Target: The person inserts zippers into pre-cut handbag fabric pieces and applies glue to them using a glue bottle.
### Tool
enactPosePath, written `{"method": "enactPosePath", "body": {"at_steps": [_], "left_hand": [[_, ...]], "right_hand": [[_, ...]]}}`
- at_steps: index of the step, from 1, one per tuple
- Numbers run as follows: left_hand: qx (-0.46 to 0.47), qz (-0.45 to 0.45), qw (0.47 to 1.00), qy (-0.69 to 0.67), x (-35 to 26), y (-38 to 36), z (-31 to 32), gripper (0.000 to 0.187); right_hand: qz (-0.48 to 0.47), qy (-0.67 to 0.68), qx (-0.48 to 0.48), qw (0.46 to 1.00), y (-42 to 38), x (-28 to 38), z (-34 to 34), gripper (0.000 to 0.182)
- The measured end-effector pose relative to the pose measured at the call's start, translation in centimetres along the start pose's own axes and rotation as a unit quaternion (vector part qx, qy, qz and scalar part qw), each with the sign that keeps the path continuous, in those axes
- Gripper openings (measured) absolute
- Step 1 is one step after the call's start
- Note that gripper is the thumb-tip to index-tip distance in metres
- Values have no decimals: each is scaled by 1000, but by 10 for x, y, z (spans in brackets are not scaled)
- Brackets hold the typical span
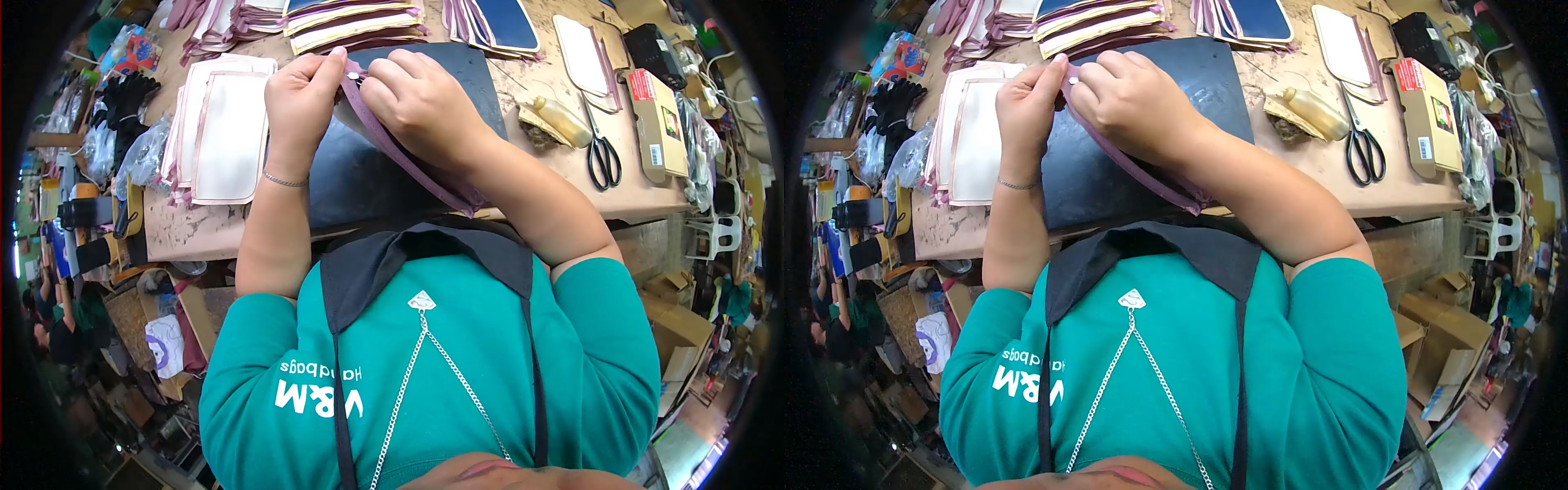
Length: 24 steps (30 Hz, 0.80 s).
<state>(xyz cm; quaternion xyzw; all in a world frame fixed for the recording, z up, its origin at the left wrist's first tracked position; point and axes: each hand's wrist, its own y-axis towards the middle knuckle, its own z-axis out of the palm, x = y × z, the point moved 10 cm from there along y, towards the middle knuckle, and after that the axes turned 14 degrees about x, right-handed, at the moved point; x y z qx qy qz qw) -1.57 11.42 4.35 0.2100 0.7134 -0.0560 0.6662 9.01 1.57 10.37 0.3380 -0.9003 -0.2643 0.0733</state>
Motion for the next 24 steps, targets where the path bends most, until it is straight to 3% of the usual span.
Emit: {"method": "enactPosePath", "body": {"at_steps": [5, 7, 8, 9, 10, 12, 13, 14, 16, 17, 20, 22, 23, 24], "left_hand": [[-65, 86, 993, 57, 6, 1, -2, 25], [-103, 56, 992, -43, 23, 12, -42, 24], [-123, 43, 987, -93, 30, 17, -66, 24], [-54, -11, 998, -32, 27, 21, -63, 20], [-22, 83, 992, 97, -2, 21, -53, 23], [39, 261, 900, 347, -54, 1, -9, 35], [166, 180, 926, 288, -41, -3, 10, 49], [249, 126, 902, 330, -33, -7, 26, 38], [287, 118, 830, 463, -19, 1, 21, 32], [270, 146, 844, 440, -23, 13, 7, 31], [174, 216, 895, 350, -33, 72, -67, 31], [50, 89, 940, 325, -13, 132, -154, 34], [6, 61, 934, 351, -22, 156, -180, 38], [-79, 288, 801, 519, -100, 135, -136, 19]], "right_hand": [[-6, -15, 57, 998, -15, 2, 7, 14], [-9, -19, 127, 992, -35, 10, 25, 16], [-52, -3, 102, 993, -47, 15, 28, 9], [-39, 40, 107, 993, -53, 6, 29, 9], [-26, 84, 111, 990, -57, -3, 29, 9], [8, 117, 82, 990, -57, -28, 13, 11], [20, 141, 57, 988, -54, -39, -3, 10], [49, 157, 57, 985, -54, -54, -8, 14], [84, 185, 29, 979, -61, -79, -9, 23], [138, 261, 20, 955, -76, -103, 8, 34], [311, 370, -113, 868, -106, -136, 22, 38], [333, 456, -84, 821, -127, -136, 73, 42], [340, 486, -55, 803, -136, -129, 98, 43], [347, 514, -27, 784, -140, -122, 115, 44]]}}
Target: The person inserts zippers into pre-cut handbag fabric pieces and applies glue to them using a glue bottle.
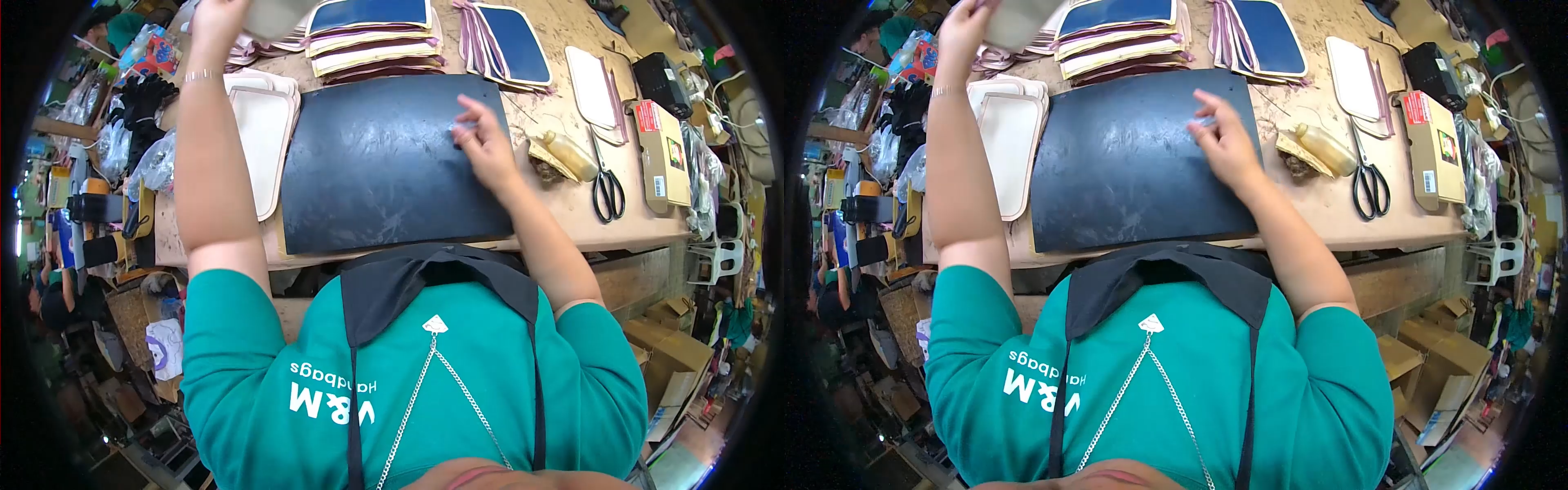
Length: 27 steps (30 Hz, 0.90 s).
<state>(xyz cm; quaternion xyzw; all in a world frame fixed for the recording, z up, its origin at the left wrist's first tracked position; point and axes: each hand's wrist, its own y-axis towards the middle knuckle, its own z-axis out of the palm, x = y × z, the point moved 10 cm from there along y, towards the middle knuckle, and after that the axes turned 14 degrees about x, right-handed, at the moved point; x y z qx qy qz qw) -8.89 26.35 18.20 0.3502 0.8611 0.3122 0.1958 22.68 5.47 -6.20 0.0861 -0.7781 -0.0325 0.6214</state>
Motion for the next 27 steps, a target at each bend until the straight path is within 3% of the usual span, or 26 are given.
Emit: {"method": "enactPosePath", "body": {"at_steps": [1, 2, 4, 6, 7, 8, 10, 12, 14, 16, 19, 20, 22, 23, 24, 25, 26, 27], "left_hand": [[100, -209, 960, -159, 28, 12, 13, 19], [13, -224, 961, -163, 52, 16, 15, 18], [-16, -146, 988, -43, 138, 24, 64, 14], [195, -272, 938, 86, 216, 20, 127, 57], [233, -291, 923, 101, 247, 7, 150, 74], [234, -275, 924, 127, 259, -2, 163, 73], [262, -335, 904, 40, 190, -22, 140, 66], [290, -362, 882, -81, 206, -45, 139, 60], [262, -365, 888, -100, 223, -66, 105, 51], [222, -381, 897, -33, 218, -89, 31, 51], [272, -400, 860, 164, 299, -155, -47, 43], [309, -384, 833, 250, 315, -179, -71, 40], [490, -262, 698, 451, 408, -258, -71, 37], [551, -337, 685, 336, 416, -292, -69, 36], [526, -448, 700, 177, 406, -320, -72, 33], [466, -555, 689, 30, 394, -349, -75, 30], [299, -665, 666, -156, 377, -376, -73, 25], [299, -621, 715, -119, 384, -376, -71, 24]], "right_hand": [[1, -136, 1, 991, -6, 8, 7, 44], [-40, -188, 17, 981, -7, 30, 14, 42], [-24, -177, 38, 983, -4, 34, 19, 39], [-30, -153, 24, 987, -5, 27, 16, 37], [-34, -143, 17, 989, -4, 24, 12, 36], [-29, -137, 13, 990, -4, 24, 9, 35], [-18, -120, 10, 993, -5, 23, 10, 31], [-11, -138, 11, 990, -5, 22, 10, 26], [-10, -162, 17, 987, -4, 25, 12, 20], [-14, -190, 21, 981, -3, 30, 12, 15], [-19, -207, 24, 978, -1, 33, 15, 10], [-6, -210, 24, 977, -1, 32, 16, 10], [-23, -233, 28, 972, 1, 35, 21, 8], [-33, -249, 33, 967, 0, 35, 23, 7], [-42, -266, 36, 962, 1, 37, 25, 7], [-50, -274, 36, 960, 2, 40, 27, 6], [-58, -283, 37, 957, 2, 42, 29, 6], [-65, -292, 37, 954, 2, 44, 31, 6]]}}
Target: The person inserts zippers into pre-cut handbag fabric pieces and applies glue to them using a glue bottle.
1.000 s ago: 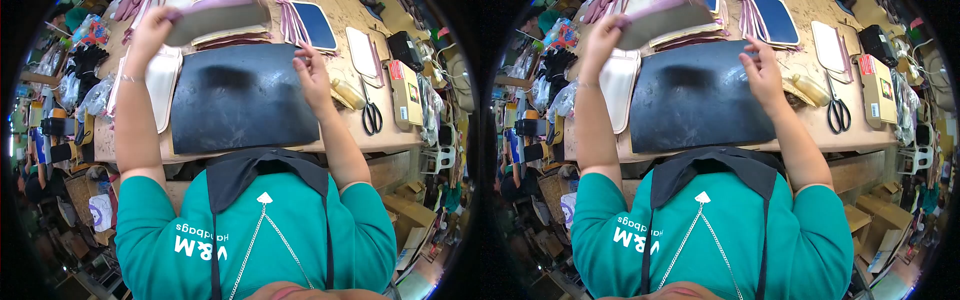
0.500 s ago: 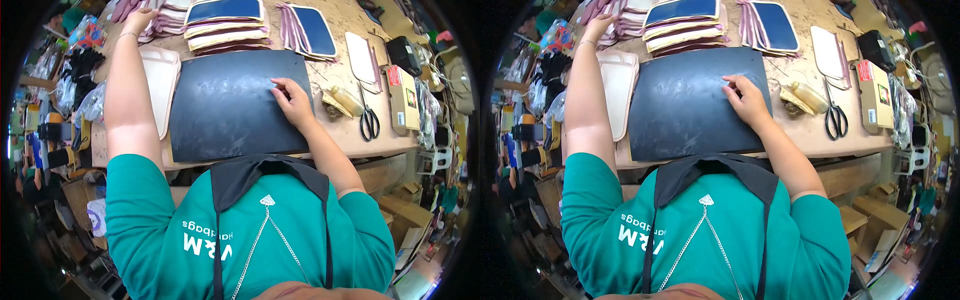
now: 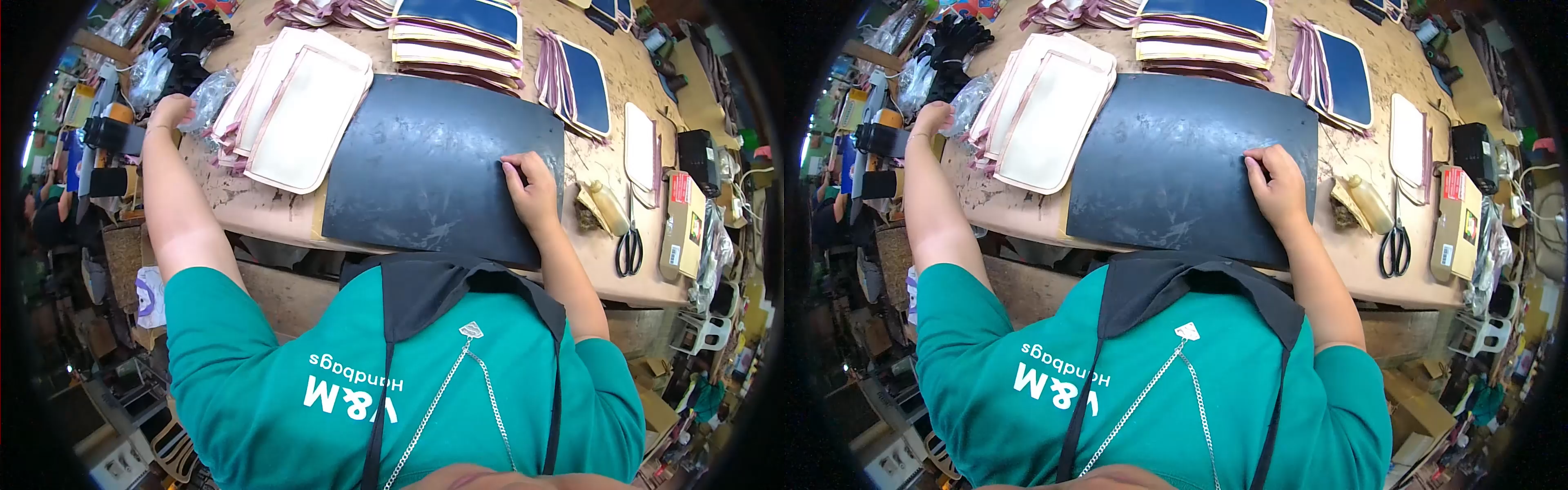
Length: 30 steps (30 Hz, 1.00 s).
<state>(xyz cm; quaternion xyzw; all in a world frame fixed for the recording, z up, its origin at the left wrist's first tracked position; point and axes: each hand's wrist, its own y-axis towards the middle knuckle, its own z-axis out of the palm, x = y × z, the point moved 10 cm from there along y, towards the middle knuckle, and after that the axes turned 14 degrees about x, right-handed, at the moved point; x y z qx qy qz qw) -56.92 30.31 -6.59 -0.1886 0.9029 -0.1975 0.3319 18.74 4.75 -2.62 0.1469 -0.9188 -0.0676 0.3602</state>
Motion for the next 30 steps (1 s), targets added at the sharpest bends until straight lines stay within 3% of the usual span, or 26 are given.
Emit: {"method": "enactPosePath", "body": {"at_steps": [1, 3, 6, 7, 8, 11, 12, 14, 16, 19, 21, 22, 25, 26, 30], "left_hand": [[-105, 15, 991, 80, -22, -25, -7, 24], [-309, 46, 920, 237, -106, -122, 4, 25], [-160, 87, 955, 234, -94, -70, 39, 30], [-140, 148, 899, 388, -105, -60, 55, 25], [-145, 215, 809, 527, -112, -56, 74, 22], [-305, 143, 888, 313, -120, -74, 50, 24], [-227, 93, 926, 286, -100, -39, 50, 31], [-173, 88, 931, 310, -82, -5, 51, 33], [-120, 100, 919, 362, -72, 21, 53, 31], [-113, 117, 899, 406, -47, 62, 34, 29], [-143, 120, 890, 416, -41, 63, 25, 27], [-158, 121, 883, 426, -54, 43, 29, 25], [-204, 118, 901, 365, -79, -16, 37, 22], [-213, 121, 905, 348, -87, -32, 40, 21], [-216, 126, 905, 343, -87, -42, 43, 20]], "right_hand": [[-5, -3, -1, 1000, 1, 2, 0, 6], [-14, -9, -6, 1000, 1, 4, 0, 6], [9, -18, 10, 1000, 0, 0, 2, 6], [7, -23, 8, 1000, -2, 2, 2, 6], [3, -28, 6, 1000, 0, 4, 2, 6], [1, -40, 15, 999, 3, 7, 4, 7], [-4, -47, 17, 999, 2, 7, 4, 7], [-2, -55, 26, 998, -1, -1, 6, 8], [27, 76, 58, 995, -1, -15, 0, 10], [111, 273, 73, 953, -7, -41, -45, 14], [89, 135, -45, 986, -14, -76, -120, 15], [89, 127, -90, 984, -20, -94, -158, 15], [222, -108, -193, 950, -58, -156, -257, 24], [315, -157, -175, 920, -74, -194, -278, 29], [484, -186, -168, 838, -154, -302, -317, 40]]}}
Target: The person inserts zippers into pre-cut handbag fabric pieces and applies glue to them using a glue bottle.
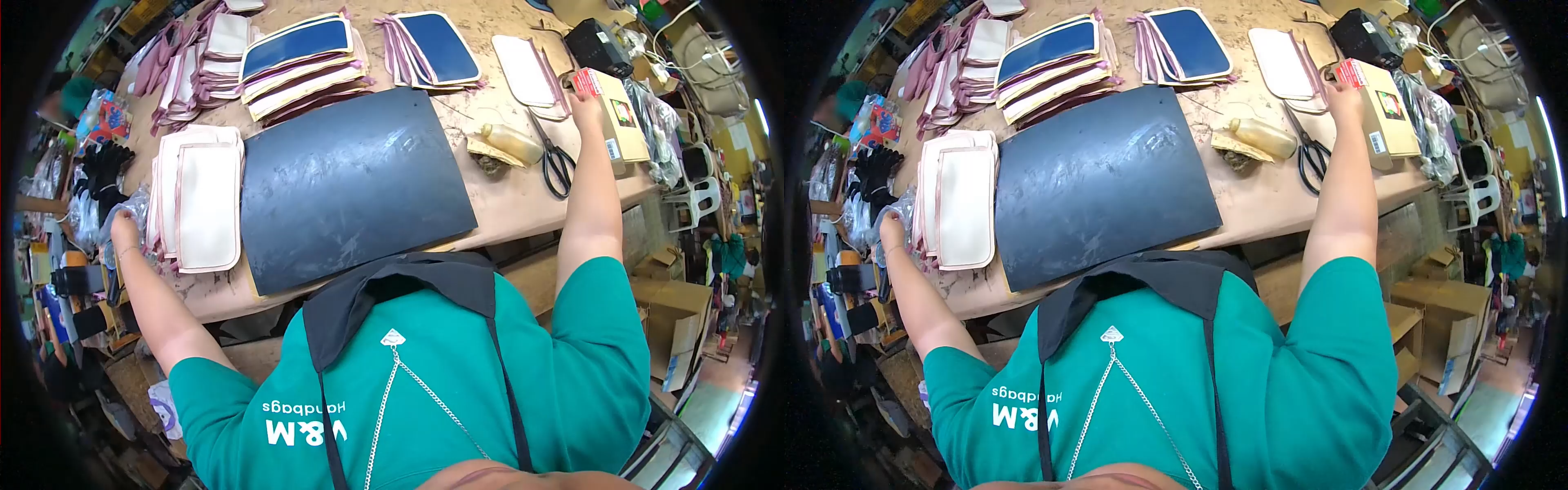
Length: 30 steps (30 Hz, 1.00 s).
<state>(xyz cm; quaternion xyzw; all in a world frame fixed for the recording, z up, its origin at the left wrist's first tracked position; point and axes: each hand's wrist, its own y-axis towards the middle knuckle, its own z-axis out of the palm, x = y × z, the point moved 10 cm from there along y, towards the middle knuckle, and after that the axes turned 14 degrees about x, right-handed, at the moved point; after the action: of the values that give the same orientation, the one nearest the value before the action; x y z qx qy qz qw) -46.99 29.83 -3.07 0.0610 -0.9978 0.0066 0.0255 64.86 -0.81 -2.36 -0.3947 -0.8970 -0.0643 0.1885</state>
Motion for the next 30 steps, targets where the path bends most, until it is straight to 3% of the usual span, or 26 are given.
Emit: {"method": "enactPosePath", "body": {"at_steps": [1, 4, 7, 8, 11, 14, 16, 18, 20, 23, 26, 27, 30], "left_hand": [[5, 6, 1000, 15, 12, 7, 7, 20], [137, 4, 989, 49, 47, 35, 40, 19], [120, -10, 992, 41, 44, 24, 28, 18], [86, -13, 995, 40, 38, 17, 16, 19], [-18, -18, 1000, -4, 23, -7, -15, 19], [-130, -10, 986, -104, 18, -25, -48, 18], [-194, 10, 972, -130, 7, -36, -79, 18], [-179, 82, 917, -346, -4, -26, -89, 19], [-135, 156, 838, -505, -86, -63, -120, 20], [-16, 258, 798, -544, -211, -122, -122, 18], [137, 273, 758, -577, -313, -170, -68, 14], [182, 271, 758, -565, -342, -183, -51, 13], [232, 225, 766, -555, -387, -202, -6, 12]], "right_hand": [[49, -15, 9, 999, 6, -21, 5, 43], [34, 3, 30, 999, 22, -43, 43, 54], [37, -69, 61, 995, 6, -17, 61, 67], [71, -87, 28, 993, -9, -4, 53, 57], [84, -34, 48, 995, -14, 1, 51, 42], [22, 85, 27, 996, 30, -24, 60, 32], [-51, 117, -45, 991, 36, -3, 33, 27], [-161, 119, -121, 972, 22, 38, -4, 22], [-292, 103, -180, 934, -28, 110, -48, 18], [-469, 210, -232, 826, -143, 206, -101, 16], [-451, 254, -228, 825, -207, 234, -119, 19], [-444, 385, -162, 793, -204, 227, -107, 19], [-409, 522, -48, 747, -239, 245, -64, 18]]}}
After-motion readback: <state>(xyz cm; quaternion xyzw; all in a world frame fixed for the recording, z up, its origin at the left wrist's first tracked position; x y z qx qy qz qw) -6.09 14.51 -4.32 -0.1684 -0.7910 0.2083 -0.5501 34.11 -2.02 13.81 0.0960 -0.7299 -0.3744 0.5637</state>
